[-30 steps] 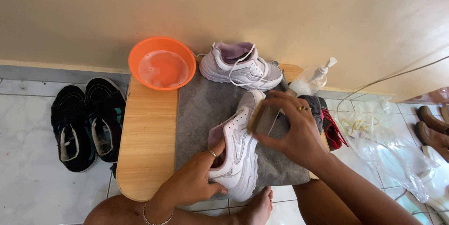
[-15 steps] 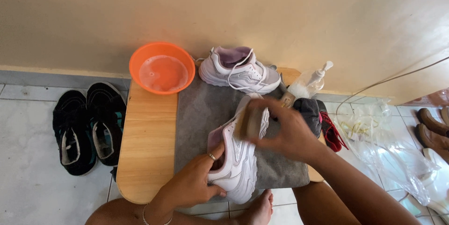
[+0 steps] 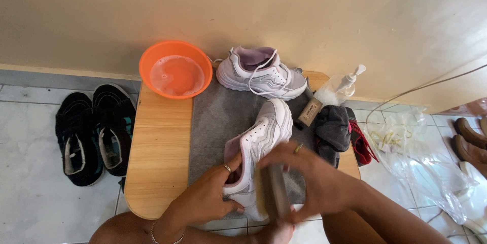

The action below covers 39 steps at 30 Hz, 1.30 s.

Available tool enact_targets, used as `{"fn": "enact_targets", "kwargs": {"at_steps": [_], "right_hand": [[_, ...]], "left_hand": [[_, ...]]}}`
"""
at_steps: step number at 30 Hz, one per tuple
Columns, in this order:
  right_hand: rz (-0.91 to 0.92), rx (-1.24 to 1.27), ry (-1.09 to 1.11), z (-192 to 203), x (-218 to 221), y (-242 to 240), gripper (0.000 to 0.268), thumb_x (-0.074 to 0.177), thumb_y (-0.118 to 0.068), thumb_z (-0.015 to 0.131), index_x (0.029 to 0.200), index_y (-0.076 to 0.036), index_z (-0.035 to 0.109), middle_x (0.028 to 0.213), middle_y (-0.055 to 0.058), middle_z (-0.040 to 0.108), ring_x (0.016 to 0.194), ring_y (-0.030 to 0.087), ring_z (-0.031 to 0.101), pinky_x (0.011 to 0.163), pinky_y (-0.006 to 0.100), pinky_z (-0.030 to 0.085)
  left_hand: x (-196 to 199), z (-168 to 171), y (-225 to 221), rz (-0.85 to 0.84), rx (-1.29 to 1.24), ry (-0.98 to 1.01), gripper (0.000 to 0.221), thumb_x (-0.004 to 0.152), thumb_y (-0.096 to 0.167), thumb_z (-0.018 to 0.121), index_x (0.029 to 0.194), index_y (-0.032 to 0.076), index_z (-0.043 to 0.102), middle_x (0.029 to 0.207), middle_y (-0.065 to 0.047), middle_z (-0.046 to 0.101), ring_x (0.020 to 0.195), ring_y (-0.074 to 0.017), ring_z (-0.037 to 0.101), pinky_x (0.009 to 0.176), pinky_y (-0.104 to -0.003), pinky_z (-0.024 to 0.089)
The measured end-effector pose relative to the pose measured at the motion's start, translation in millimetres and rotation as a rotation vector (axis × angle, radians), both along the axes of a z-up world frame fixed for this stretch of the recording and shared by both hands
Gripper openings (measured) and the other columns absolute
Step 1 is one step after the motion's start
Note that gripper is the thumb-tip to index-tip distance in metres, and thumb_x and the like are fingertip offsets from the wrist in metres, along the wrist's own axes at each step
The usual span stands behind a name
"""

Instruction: Cleaning a white sneaker using a brush and soapy water.

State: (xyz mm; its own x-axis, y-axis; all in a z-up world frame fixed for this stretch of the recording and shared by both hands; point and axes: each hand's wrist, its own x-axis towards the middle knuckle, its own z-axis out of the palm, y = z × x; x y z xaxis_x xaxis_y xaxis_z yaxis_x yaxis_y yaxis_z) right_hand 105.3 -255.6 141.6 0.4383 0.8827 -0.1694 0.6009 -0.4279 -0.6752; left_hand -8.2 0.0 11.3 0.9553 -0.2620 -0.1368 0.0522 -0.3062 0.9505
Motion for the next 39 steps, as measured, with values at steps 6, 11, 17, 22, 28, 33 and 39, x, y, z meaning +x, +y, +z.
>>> {"fn": "enact_targets", "kwargs": {"at_steps": [6,11,17,22,28,33,39], "right_hand": [[-0.402,0.069,-0.502,-33,38,-8,0.096,0.066,-0.033,0.108,0.149,-0.015,0.065,0.153,0.009,0.066,0.141,0.034,0.058,0.113,0.051,0.049],[-0.027,0.055,-0.348,-11,20,-9,0.093,0.061,-0.035,0.107,0.144,-0.016,0.071,0.152,0.009,0.069,0.138,0.033,0.064,0.111,0.050,0.052],[-0.266,0.093,-0.506,-42,33,-16,0.108,0.065,-0.037,0.110,0.155,-0.012,0.057,0.147,0.013,0.064,0.130,0.032,0.067,0.106,0.050,0.060],[0.069,0.154,-0.238,-25,1,-9,0.103,0.060,-0.038,0.114,0.148,-0.014,0.067,0.151,0.009,0.069,0.141,0.032,0.066,0.113,0.048,0.058],[-0.340,0.220,-0.462,-33,21,4,0.104,0.071,-0.026,0.106,0.156,-0.007,0.049,0.164,0.013,0.061,0.145,0.030,0.066,0.116,0.047,0.057],[0.048,0.270,-0.353,-20,9,6,0.083,0.056,-0.023,0.106,0.132,-0.015,0.074,0.149,0.008,0.076,0.134,0.030,0.072,0.111,0.046,0.057],[0.225,0.194,-0.347,-3,-18,18,0.071,0.065,-0.031,0.099,0.130,-0.016,0.076,0.142,0.008,0.074,0.121,0.032,0.068,0.100,0.045,0.055]], "left_hand": [[-1,-11,0,0.016,-0.073,-0.102,0.124,0.066,0.008,0.099,0.176,0.012,0.041,0.128,-0.012,0.089,0.101,-0.0266,0.085,0.088,-0.036,0.065],[4,-17,-4,0.013,-0.058,-0.069,0.127,0.063,0.007,0.100,0.176,0.017,0.043,0.134,-0.009,0.087,0.111,-0.0269,0.081,0.095,-0.037,0.062],[-3,-23,-6,0.030,-0.068,-0.145,0.129,0.062,0.009,0.102,0.175,0.010,0.041,0.132,-0.014,0.088,0.105,-0.0296,0.083,0.091,-0.038,0.063],[3,-16,-1,-0.007,-0.059,-0.065,0.136,0.061,0.002,0.101,0.180,0.015,0.035,0.121,-0.009,0.088,0.100,-0.0244,0.079,0.090,-0.035,0.062],[1,-6,-4,-0.008,-0.066,-0.134,0.130,0.062,0.007,0.100,0.177,0.011,0.039,0.127,-0.015,0.088,0.098,-0.0310,0.082,0.085,-0.040,0.063],[3,-5,0,0.013,-0.039,-0.104,0.125,0.061,0.007,0.100,0.173,0.009,0.044,0.108,-0.010,0.091,0.081,-0.0272,0.079,0.076,-0.037,0.063],[3,1,2,-0.022,-0.064,-0.023,0.130,0.066,0.006,0.100,0.179,0.015,0.036,0.116,-0.011,0.089,0.088,-0.0266,0.080,0.080,-0.040,0.063]]}}
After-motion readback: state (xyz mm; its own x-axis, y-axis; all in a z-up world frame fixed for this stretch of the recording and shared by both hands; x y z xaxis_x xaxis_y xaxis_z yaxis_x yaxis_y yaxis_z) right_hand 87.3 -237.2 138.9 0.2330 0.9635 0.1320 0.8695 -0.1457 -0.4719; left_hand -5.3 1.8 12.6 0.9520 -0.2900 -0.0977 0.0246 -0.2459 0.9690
